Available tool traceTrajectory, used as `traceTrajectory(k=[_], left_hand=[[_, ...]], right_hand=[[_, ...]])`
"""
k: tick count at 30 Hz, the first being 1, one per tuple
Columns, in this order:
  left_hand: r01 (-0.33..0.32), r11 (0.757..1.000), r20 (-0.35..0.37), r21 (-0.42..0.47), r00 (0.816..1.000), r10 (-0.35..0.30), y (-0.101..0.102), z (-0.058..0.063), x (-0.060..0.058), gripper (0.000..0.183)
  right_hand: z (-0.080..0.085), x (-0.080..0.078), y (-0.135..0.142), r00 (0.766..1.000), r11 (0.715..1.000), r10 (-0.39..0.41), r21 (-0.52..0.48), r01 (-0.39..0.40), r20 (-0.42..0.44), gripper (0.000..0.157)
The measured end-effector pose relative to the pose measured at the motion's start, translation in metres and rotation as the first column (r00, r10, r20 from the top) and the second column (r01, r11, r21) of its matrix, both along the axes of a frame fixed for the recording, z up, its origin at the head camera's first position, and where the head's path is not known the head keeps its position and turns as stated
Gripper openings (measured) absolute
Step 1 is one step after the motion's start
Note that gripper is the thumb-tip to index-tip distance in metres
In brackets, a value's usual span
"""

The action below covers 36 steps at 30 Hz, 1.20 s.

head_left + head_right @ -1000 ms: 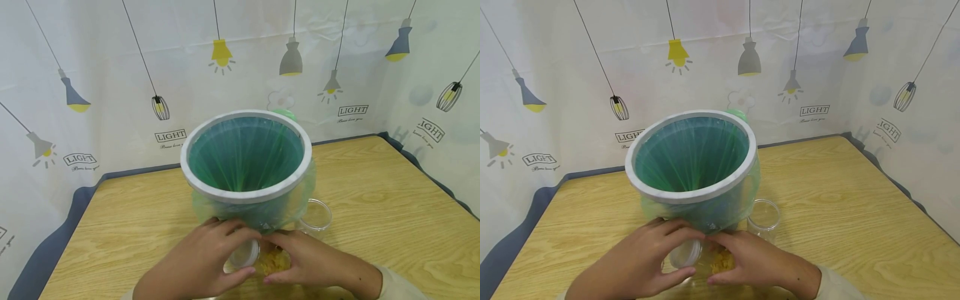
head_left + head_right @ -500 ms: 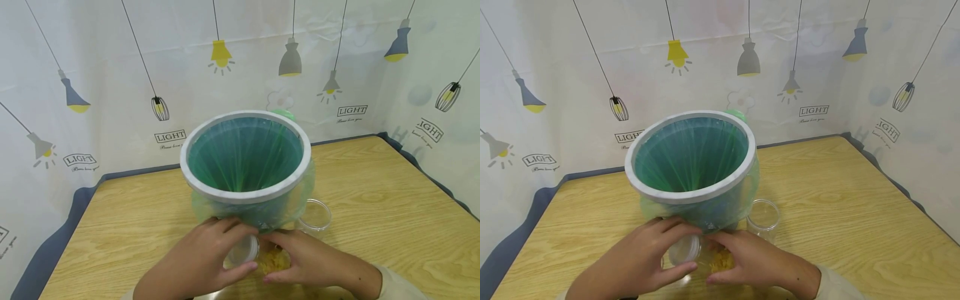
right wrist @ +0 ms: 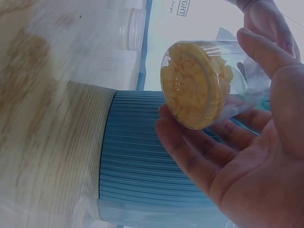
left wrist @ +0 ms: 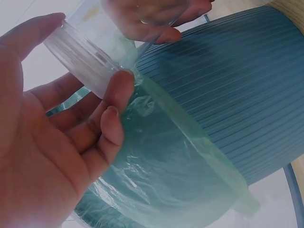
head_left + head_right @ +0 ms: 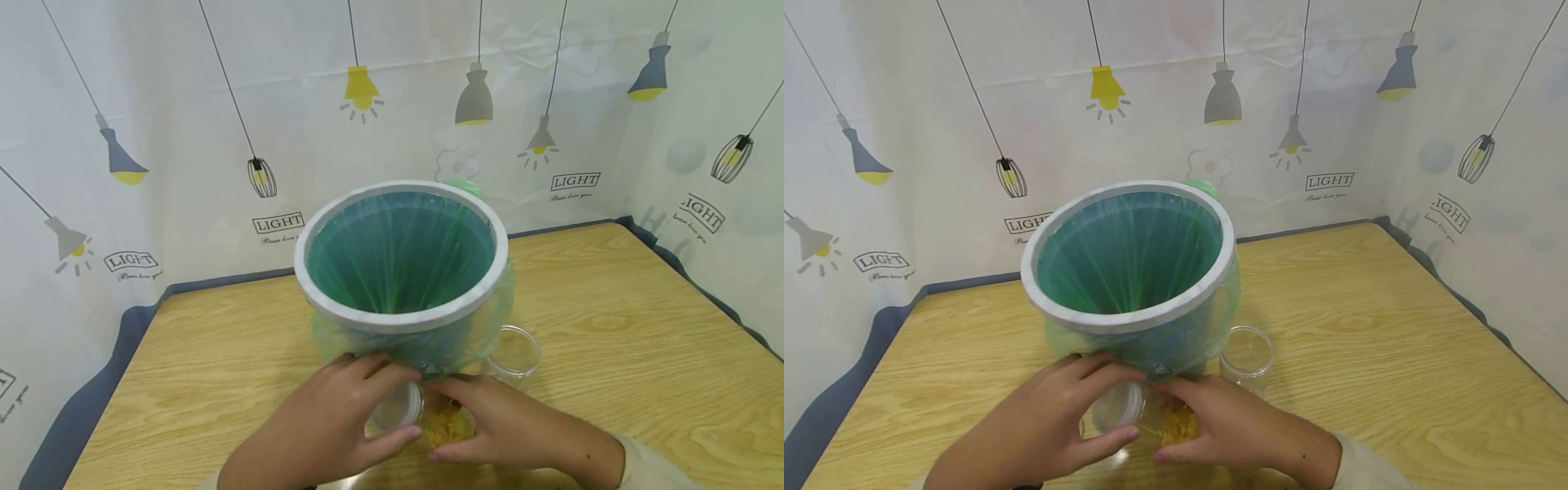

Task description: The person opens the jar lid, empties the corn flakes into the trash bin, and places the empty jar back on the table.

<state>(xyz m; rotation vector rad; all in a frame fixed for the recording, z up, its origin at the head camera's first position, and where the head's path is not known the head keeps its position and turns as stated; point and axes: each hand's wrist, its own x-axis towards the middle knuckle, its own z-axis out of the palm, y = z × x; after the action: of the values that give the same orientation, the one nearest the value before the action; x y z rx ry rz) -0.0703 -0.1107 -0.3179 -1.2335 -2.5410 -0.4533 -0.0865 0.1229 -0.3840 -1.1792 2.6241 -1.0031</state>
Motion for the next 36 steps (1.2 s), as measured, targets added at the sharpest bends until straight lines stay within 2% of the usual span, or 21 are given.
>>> traceTrajectory(k=[7,12,17,24,36], left_hand=[[0.000,1.000,0.000,0.020,1.000,0.000,0.0003,0.0011,0.0005,0.040],[-0.004,0.999,-0.032,0.037,0.999,0.005,0.0005,0.0002,0.0007,0.041],[0.009,0.998,-0.055,0.056,0.998,-0.006,0.0003,-0.0010,0.0002,0.043],[-0.029,0.999,-0.029,0.044,0.999,0.031,0.0004,-0.0015,0.0010,0.044],[-0.043,0.998,-0.046,0.041,0.998,0.045,0.0003,-0.0022,0.0002,0.044]], right_hand=[[0.0012,0.0006,0.0001,1.000,1.000,0.002,-0.026,-0.002,0.005,0.058],[0.0020,0.0009,-0.0005,1.000,0.999,0.011,-0.050,-0.012,-0.010,0.057],[0.0029,0.0012,-0.0004,1.000,0.999,-0.002,-0.049,0.003,0.013,0.057],[0.0030,0.0015,-0.0005,1.000,0.998,-0.004,-0.057,0.003,-0.005,0.057],[0.0023,0.0015,-0.0007,1.000,0.999,-0.021,-0.050,0.021,-0.004,0.058]])
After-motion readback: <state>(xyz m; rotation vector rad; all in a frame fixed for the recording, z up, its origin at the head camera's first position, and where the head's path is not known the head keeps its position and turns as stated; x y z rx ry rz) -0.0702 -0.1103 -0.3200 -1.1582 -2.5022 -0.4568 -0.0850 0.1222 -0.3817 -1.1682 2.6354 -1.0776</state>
